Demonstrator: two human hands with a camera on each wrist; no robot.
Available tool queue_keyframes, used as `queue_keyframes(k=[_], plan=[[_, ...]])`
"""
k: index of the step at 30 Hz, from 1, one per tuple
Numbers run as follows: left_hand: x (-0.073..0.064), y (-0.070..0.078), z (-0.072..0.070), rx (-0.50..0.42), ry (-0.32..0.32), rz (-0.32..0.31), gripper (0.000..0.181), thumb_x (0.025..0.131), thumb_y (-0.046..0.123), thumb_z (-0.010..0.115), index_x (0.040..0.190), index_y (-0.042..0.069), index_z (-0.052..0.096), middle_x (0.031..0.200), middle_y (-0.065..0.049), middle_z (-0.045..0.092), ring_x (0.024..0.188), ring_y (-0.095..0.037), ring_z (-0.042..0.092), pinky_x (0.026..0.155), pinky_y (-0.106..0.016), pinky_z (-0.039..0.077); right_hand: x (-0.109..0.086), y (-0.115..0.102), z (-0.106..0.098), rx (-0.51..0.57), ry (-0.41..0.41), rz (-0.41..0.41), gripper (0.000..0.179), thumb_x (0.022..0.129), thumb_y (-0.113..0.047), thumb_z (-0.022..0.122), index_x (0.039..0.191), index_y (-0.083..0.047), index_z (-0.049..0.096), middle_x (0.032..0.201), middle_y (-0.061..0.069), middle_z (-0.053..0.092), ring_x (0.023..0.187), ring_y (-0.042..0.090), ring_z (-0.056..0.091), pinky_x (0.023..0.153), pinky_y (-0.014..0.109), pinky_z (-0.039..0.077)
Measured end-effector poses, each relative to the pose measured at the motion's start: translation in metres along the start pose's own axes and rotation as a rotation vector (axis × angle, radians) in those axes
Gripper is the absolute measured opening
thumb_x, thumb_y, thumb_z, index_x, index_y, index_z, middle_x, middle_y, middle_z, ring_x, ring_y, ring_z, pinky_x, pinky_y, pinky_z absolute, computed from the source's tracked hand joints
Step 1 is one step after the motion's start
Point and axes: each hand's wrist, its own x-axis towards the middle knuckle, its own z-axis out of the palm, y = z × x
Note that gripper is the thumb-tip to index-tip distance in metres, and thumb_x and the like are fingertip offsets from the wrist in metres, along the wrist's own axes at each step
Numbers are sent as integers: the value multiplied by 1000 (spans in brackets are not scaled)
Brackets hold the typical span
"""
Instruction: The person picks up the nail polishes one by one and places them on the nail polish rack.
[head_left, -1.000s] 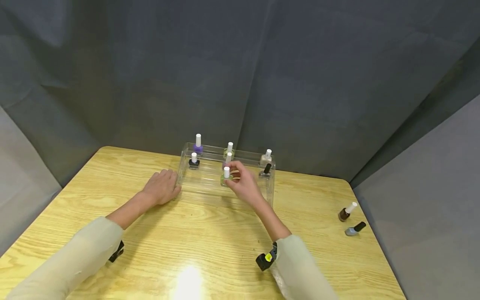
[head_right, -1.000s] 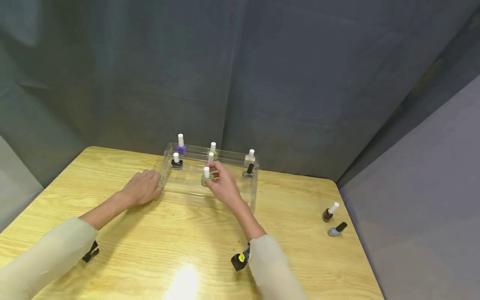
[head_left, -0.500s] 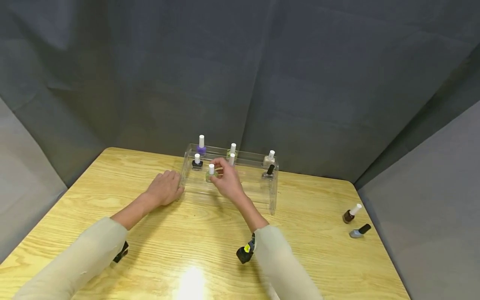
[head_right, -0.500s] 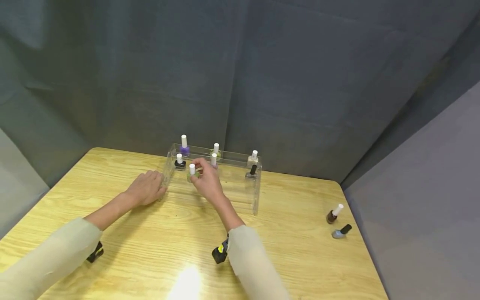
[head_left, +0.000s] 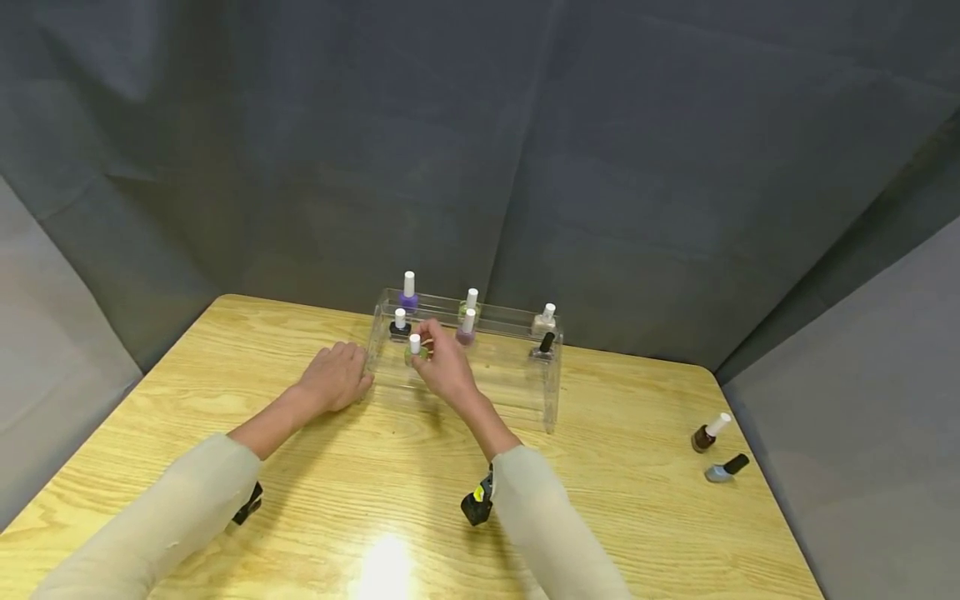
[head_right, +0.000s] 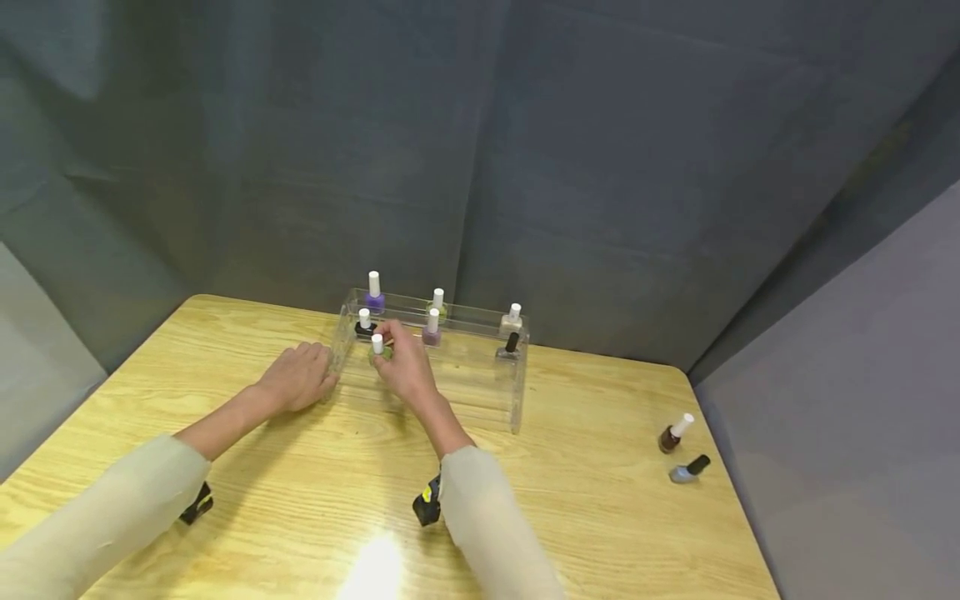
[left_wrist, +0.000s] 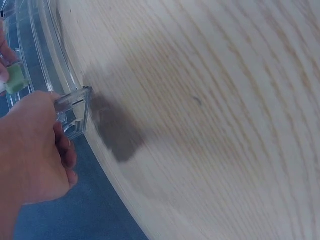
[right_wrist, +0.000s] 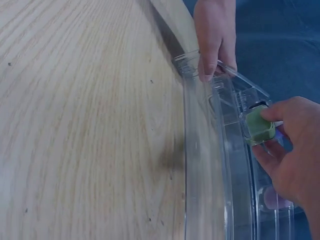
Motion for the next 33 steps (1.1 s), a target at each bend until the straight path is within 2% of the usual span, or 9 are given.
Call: queue_keyframes(k=[6, 12, 21, 33], plan=[[1, 3, -1, 6, -3, -2, 36, 103, 28, 49, 116, -5, 51, 106, -17, 53, 104, -35, 50, 83, -47, 43, 1, 4, 4, -22, -15, -10, 35, 84, 5, 75, 112, -8, 59, 108, 5, 65, 102, 21, 62, 92, 30, 50], [2, 6, -2, -22, 0, -5, 29, 102, 27, 50, 109, -1, 51, 99, -13, 51, 98, -33, 49, 79, -46, 42, -1, 9, 6, -33, -27, -13, 34, 84, 6, 74, 110, -7, 57, 107, 5, 65, 103, 22, 62, 94, 34, 50], [2, 5, -1, -15, 10, 4, 30, 102, 27, 51, 110, -2, 50, 96, -12, 49, 94, -32, 48, 76, -44, 41, 2, 10, 14, -74, -33, -17, 34, 85, 3, 75, 110, -10, 57, 110, 5, 66, 105, 23, 63, 93, 30, 50], [3, 4, 0, -23, -7, -24, 34, 102, 29, 50, 115, -2, 51, 104, -14, 52, 103, -33, 49, 83, -48, 42, 7, 6, 25, -117, -50, 6, 34, 87, -2, 75, 113, -13, 55, 112, 4, 66, 105, 20, 63, 91, 31, 50]])
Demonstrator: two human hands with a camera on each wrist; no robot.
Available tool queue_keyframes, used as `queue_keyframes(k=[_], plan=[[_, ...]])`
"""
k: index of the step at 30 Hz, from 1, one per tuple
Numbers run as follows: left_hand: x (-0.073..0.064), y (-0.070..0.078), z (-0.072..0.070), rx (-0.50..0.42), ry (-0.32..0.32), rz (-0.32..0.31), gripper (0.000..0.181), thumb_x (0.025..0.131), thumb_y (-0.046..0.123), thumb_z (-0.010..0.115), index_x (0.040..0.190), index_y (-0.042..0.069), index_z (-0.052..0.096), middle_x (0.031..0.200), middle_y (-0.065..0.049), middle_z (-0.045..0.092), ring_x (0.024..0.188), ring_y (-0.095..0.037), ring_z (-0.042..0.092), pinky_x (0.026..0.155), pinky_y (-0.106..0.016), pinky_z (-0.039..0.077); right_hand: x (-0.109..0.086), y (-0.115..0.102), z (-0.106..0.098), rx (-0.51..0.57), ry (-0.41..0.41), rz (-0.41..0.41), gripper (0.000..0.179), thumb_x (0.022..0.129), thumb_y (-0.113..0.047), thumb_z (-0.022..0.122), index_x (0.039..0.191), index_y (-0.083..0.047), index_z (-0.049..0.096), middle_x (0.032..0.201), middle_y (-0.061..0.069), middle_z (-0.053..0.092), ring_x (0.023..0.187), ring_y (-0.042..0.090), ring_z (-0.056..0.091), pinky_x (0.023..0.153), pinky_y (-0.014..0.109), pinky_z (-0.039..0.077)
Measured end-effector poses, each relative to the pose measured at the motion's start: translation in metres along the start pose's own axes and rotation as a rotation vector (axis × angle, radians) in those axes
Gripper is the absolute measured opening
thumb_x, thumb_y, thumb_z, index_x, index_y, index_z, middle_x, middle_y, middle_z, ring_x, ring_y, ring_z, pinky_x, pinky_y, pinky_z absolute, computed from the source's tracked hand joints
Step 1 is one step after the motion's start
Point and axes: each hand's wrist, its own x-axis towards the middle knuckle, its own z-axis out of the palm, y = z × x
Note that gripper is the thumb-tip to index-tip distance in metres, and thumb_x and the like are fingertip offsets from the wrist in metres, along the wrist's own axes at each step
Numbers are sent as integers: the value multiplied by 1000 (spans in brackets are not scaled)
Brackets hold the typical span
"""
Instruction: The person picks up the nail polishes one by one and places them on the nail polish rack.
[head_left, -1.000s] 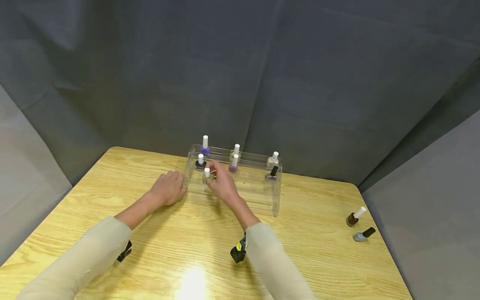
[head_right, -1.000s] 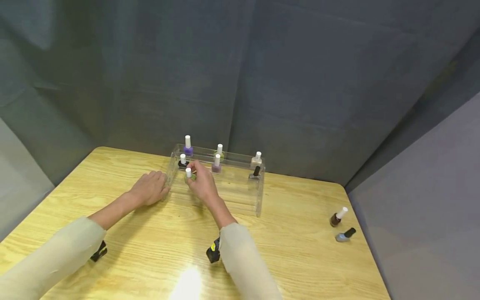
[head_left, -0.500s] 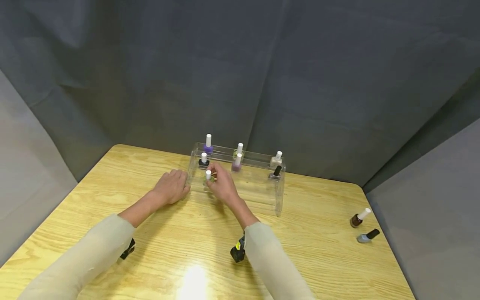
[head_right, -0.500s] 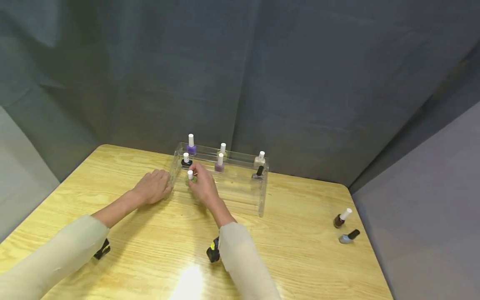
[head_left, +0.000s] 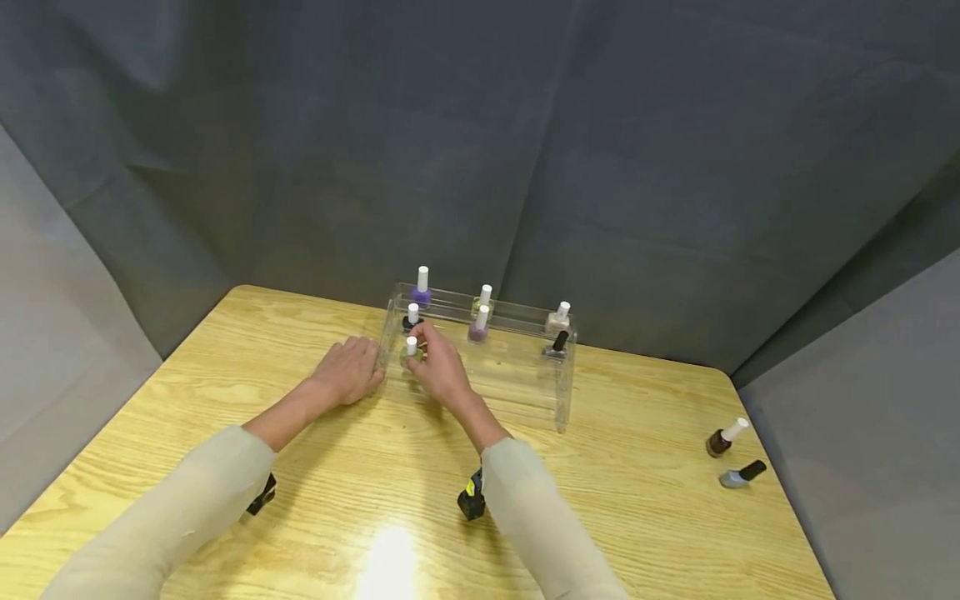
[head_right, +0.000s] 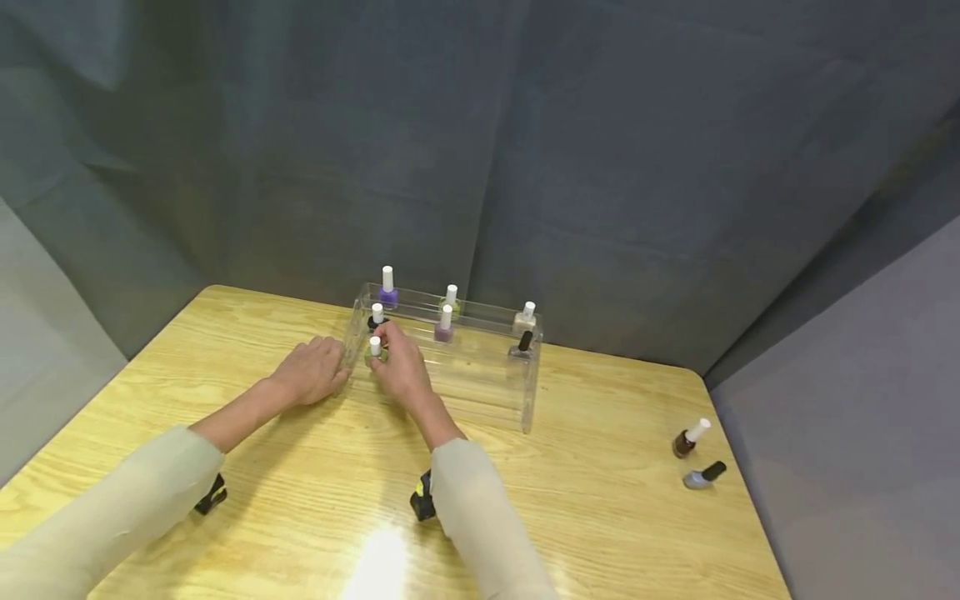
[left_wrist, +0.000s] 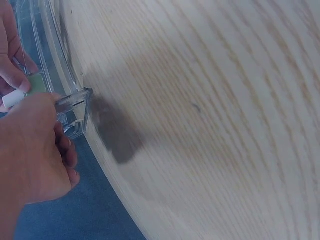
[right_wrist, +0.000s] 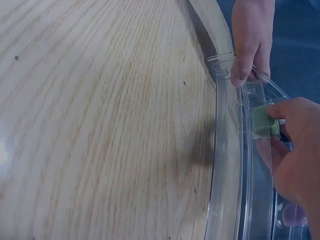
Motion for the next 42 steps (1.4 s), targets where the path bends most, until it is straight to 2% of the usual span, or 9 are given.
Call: queue_keyframes(k=[9, 17, 22, 31, 38, 42], plan=[[4, 7, 0, -7, -17, 6, 44, 102, 31, 50, 126, -6, 49, 116, -20, 54, 114, -37, 49, 92, -52, 42, -6, 1, -4, -22, -14, 23, 38, 89, -5, 74, 120, -13, 54, 116, 4, 64, 107, 21, 62, 91, 32, 50], [3, 5, -1, 11, -28, 7, 44, 103, 30, 48, 129, -6, 48, 118, -20, 53, 115, -37, 48, 94, -52, 41, -17, 1, -18, 27, 76, -4, 43, 87, -5, 76, 124, -7, 55, 120, 9, 63, 111, 26, 60, 95, 32, 48], [1, 3, -1, 23, -22, 15, 45, 103, 29, 48, 129, -7, 48, 115, -18, 52, 112, -36, 48, 91, -50, 41, -24, -1, -32, 49, 92, -37, 38, 88, -4, 74, 122, -3, 57, 121, 13, 63, 111, 32, 59, 96, 36, 48], [0, 0, 2, 23, -19, 27, 44, 103, 31, 46, 127, -6, 48, 112, -17, 51, 107, -34, 47, 86, -48, 41, -42, 10, -80, 8, 181, -26, 27, 91, -4, 71, 114, -8, 58, 115, 7, 63, 108, 23, 60, 94, 34, 49], [1, 1, 0, 23, -17, 25, 40, 102, 29, 48, 124, -5, 49, 107, -15, 49, 102, -33, 46, 84, -47, 40, -61, 21, -124, 20, 351, -125, 20, 90, 2, 68, 108, -3, 60, 103, 13, 66, 98, 27, 64, 89, 38, 52], [0, 0, -1, 22, -15, 28, 37, 103, 29, 48, 120, -4, 49, 104, -14, 48, 99, -32, 45, 82, -46, 40, -77, 26, -151, 29, 399, -130, 20, 91, 1, 68, 109, -3, 59, 103, 13, 65, 99, 27, 64, 89, 43, 52]])
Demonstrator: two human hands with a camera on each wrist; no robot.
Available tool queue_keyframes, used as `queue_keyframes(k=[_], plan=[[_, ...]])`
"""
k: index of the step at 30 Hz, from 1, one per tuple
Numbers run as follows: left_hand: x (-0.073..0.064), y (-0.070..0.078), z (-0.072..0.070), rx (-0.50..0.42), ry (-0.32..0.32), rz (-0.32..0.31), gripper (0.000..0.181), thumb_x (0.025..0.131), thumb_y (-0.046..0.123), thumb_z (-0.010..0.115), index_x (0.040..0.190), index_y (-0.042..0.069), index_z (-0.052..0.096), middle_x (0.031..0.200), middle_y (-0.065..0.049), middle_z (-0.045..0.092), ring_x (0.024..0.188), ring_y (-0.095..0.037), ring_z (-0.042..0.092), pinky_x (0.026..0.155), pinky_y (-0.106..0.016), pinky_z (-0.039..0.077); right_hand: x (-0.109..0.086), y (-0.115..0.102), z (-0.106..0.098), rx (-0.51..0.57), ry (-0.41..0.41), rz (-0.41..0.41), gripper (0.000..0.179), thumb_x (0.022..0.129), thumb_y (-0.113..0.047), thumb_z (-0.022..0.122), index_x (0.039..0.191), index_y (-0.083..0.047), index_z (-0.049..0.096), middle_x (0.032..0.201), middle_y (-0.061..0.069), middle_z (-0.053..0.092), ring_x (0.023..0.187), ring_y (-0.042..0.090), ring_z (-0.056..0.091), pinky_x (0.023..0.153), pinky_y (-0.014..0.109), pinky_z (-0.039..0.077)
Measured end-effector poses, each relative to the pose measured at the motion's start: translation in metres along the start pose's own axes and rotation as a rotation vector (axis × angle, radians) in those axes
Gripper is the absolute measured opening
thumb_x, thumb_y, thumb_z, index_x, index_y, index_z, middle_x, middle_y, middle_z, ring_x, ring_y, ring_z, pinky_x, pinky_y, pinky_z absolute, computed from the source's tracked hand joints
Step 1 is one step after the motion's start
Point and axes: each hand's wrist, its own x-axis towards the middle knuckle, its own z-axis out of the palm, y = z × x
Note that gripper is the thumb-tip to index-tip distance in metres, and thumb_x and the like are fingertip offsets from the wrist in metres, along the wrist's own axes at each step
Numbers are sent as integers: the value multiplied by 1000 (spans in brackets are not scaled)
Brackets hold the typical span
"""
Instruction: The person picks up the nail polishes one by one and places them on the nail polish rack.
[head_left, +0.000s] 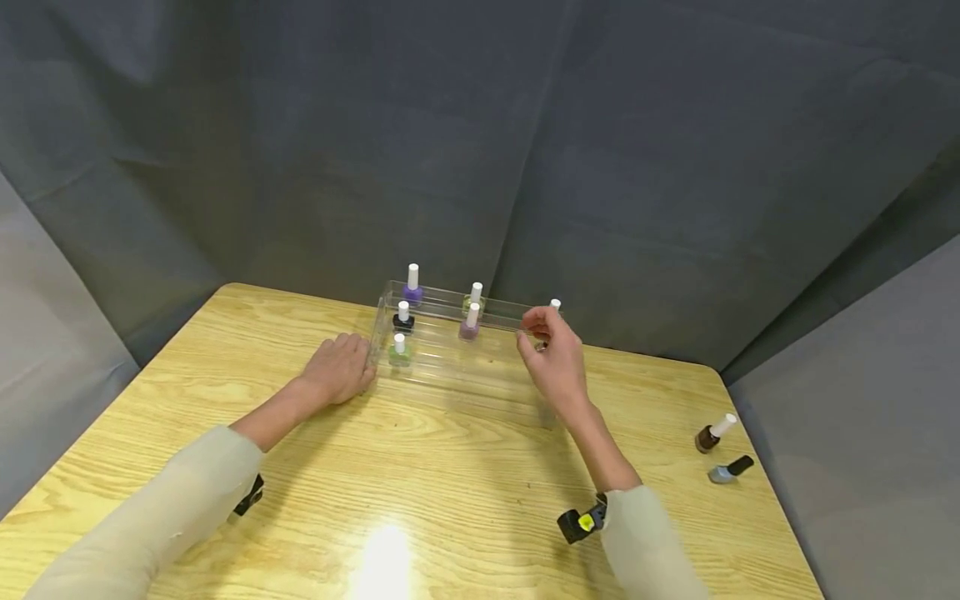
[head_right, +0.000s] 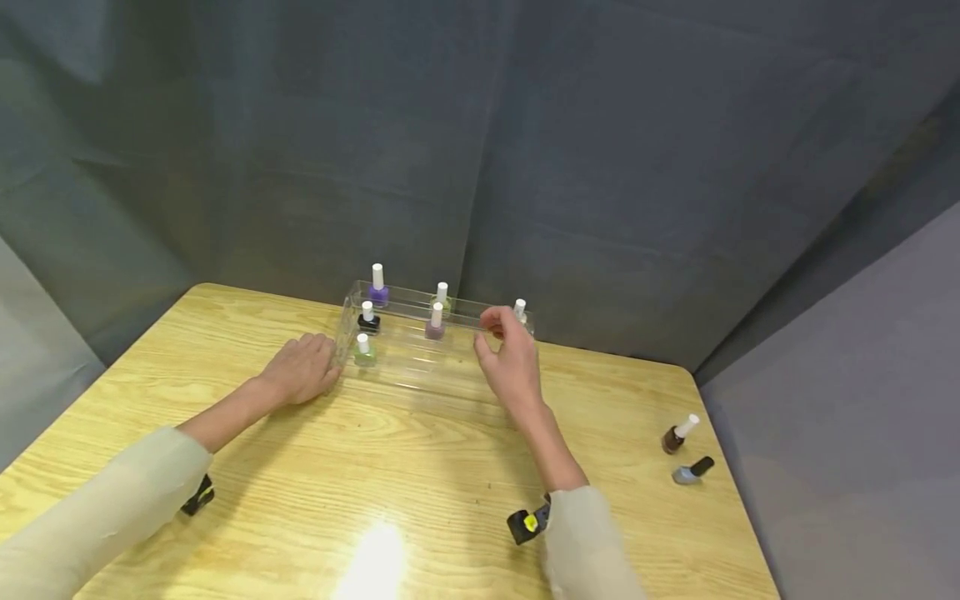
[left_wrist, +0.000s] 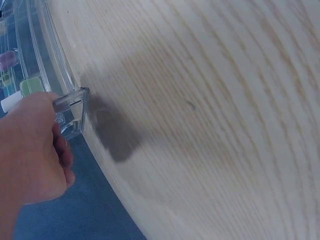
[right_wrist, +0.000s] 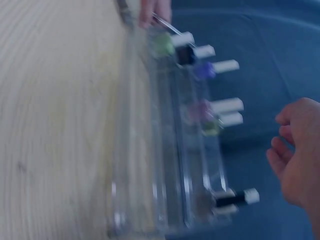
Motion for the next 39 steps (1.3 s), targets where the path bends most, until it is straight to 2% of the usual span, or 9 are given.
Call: queue_keyframes(k=[6, 9, 12, 15, 19, 24, 31, 36, 39], plan=[[-3, -4, -1, -8, 13, 11, 38, 103, 28, 48, 121, -5, 48, 107, -15, 49, 101, -33, 46, 83, -47, 41, -10, 7, -46, 40, 51, 70, 28, 92, 3, 67, 117, 0, 56, 107, 18, 62, 100, 28, 62, 93, 45, 49], [-4, -7, -1, 3, 28, 13, 34, 103, 28, 48, 115, -3, 49, 102, -13, 48, 97, -31, 46, 79, -45, 40, -17, 14, -67, 20, 88, 118, 29, 93, 2, 67, 119, 1, 55, 109, 19, 61, 101, 24, 60, 95, 40, 49], [-4, -10, 0, 3, 41, 19, 30, 102, 27, 49, 110, -2, 48, 98, -12, 47, 92, -30, 45, 76, -43, 39, -25, 20, -87, 38, 153, 167, 30, 93, 2, 67, 120, 3, 55, 111, 19, 60, 101, 20, 59, 94, 31, 49], [-5, -10, 1, 2, 48, 25, 29, 102, 27, 50, 107, -1, 47, 97, -11, 45, 91, -29, 44, 75, -42, 38, -32, 19, -105, 72, 230, 215, 30, 93, 5, 65, 120, 8, 54, 112, 20, 59, 103, 23, 58, 92, 23, 47], [-6, -9, 2, 3, 64, 32, 28, 102, 27, 50, 105, 0, 47, 95, -11, 44, 88, -29, 43, 73, -40, 37, -45, 17, -127, 49, 311, 277, 31, 92, 7, 65, 119, 12, 53, 110, 17, 59, 103, 23, 59, 93, 23, 47], [-7, -8, 3, 6, 67, 36, 27, 102, 27, 50, 103, 1, 46, 93, -9, 42, 86, -28, 41, 72, -39, 36, -67, 40, -155, 16, 377, 355, 31, 91, 2, 67, 120, 5, 56, 108, 4, 60, 102, 12, 59, 90, 18, 47], [-9, -7, 3, 12, 69, 45, 27, 103, 27, 50, 104, 1, 46, 92, -9, 42, 87, -28, 41, 73, -40, 36, -92, 68, -185, 18, 470, 415, 33, 89, 8, 66, 120, 0, 57, 104, -1, 59, 98, 6, 59, 83, 11, 46], [-9, -8, 4, -5, 79, 49, 24, 102, 26, 51, 102, 2, 45, 91, -9, 41, 86, -28, 40, 72, -40, 36, -110, 79, -201, -69, 472, 496, 36, 91, 2, 68, 122, -12, 57, 108, -8, 57, 101, 0, 55, 90, 12, 43], [-9, -9, 5, -7, 85, 50, 24, 102, 26, 51, 101, 2, 45, 90, -9, 40, 84, -28, 40, 71, -39, 35, -122, 86, -209, -142, 409, 586, 38, 93, -7, 68, 128, -13, 54, 117, -8, 54, 110, 5, 51, 99, 17, 40]])
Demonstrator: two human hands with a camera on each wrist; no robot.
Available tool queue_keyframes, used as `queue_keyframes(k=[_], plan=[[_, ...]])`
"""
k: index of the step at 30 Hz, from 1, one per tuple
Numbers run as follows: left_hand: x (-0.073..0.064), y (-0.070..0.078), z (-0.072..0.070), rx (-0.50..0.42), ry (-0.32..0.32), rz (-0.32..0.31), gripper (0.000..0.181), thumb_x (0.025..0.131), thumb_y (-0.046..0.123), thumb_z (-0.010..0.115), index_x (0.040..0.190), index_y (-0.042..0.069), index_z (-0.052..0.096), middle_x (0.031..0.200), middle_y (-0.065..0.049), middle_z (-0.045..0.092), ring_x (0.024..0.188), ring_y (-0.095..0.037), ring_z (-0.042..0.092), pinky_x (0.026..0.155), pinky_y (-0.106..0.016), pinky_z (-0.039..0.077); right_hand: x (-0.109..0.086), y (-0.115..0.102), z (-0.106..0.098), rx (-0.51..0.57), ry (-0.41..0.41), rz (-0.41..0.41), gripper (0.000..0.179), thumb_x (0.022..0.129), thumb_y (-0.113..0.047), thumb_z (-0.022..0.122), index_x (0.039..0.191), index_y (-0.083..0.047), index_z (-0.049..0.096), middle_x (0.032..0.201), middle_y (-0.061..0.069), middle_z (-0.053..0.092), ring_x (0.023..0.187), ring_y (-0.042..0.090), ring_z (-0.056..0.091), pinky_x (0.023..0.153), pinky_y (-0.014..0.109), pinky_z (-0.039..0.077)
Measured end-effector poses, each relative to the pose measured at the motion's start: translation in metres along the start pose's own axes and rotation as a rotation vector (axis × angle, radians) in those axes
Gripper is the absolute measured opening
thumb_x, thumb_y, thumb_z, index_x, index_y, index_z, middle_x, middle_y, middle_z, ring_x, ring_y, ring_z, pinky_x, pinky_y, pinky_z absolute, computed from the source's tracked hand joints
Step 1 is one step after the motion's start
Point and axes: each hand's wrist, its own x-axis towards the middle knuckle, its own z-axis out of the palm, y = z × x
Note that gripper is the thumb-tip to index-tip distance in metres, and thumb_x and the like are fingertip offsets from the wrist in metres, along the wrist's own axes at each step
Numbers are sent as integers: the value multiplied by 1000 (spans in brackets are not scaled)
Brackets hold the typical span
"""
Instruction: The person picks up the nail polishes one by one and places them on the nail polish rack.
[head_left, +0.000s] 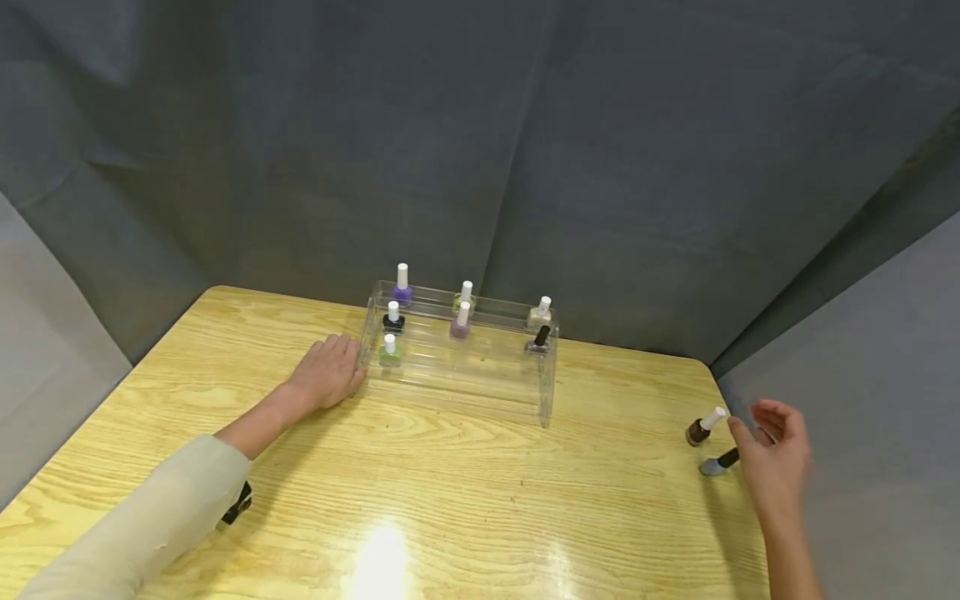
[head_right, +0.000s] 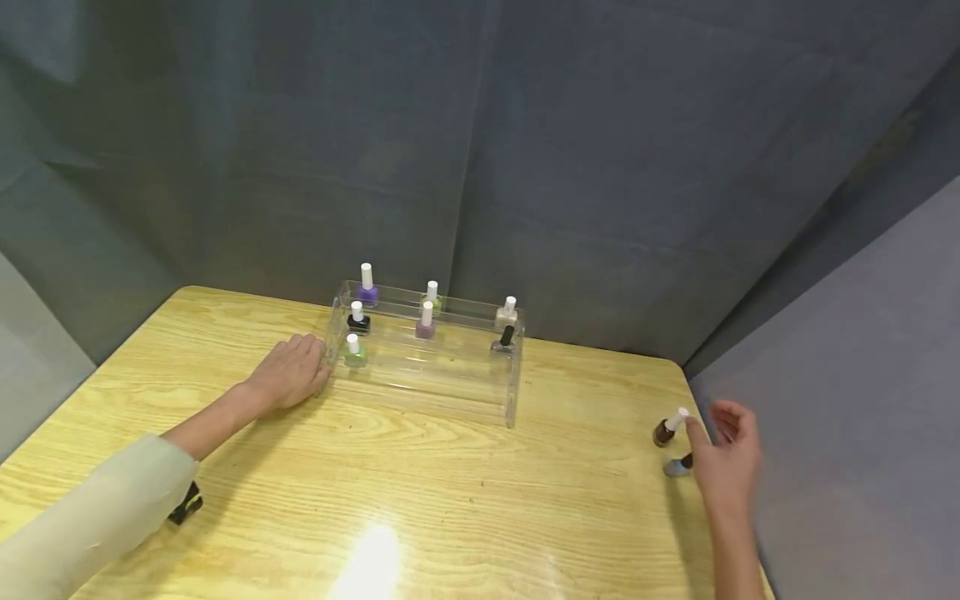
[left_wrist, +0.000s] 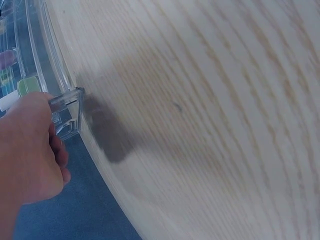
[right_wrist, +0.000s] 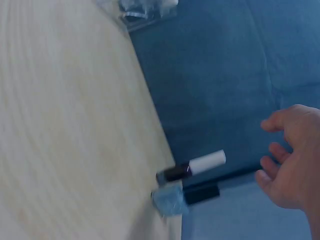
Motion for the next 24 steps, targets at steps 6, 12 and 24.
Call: queue_keyframes(k=[6, 12, 24], plan=[[0, -1, 3, 1, -6, -3, 26, 104, 28, 49, 102, 2, 44, 91, -9, 40, 85, -28, 39, 71, -39, 34, 1, 26, -13, -143, -178, 91, 56, 97, -15, 66, 144, -1, 38, 141, 15, 40, 133, 36, 37, 111, 44, 33], [0, -1, 1, -4, -5, -3, 28, 104, 28, 48, 106, 0, 46, 93, -10, 42, 89, -29, 41, 74, -41, 37, 3, 50, -20, -78, -328, 181, 50, 97, -20, 67, 140, -23, 40, 148, 12, 29, 142, 43, 26, 111, 38, 33], [-1, 1, -2, -20, 3, 5, 27, 103, 26, 50, 106, -1, 48, 92, -10, 44, 87, -29, 42, 72, -41, 37, 2, 88, -19, -16, -504, 131, 50, 96, -21, 70, 135, -33, 40, 139, 12, 34, 138, 35, 36, 81, 7, 40]])
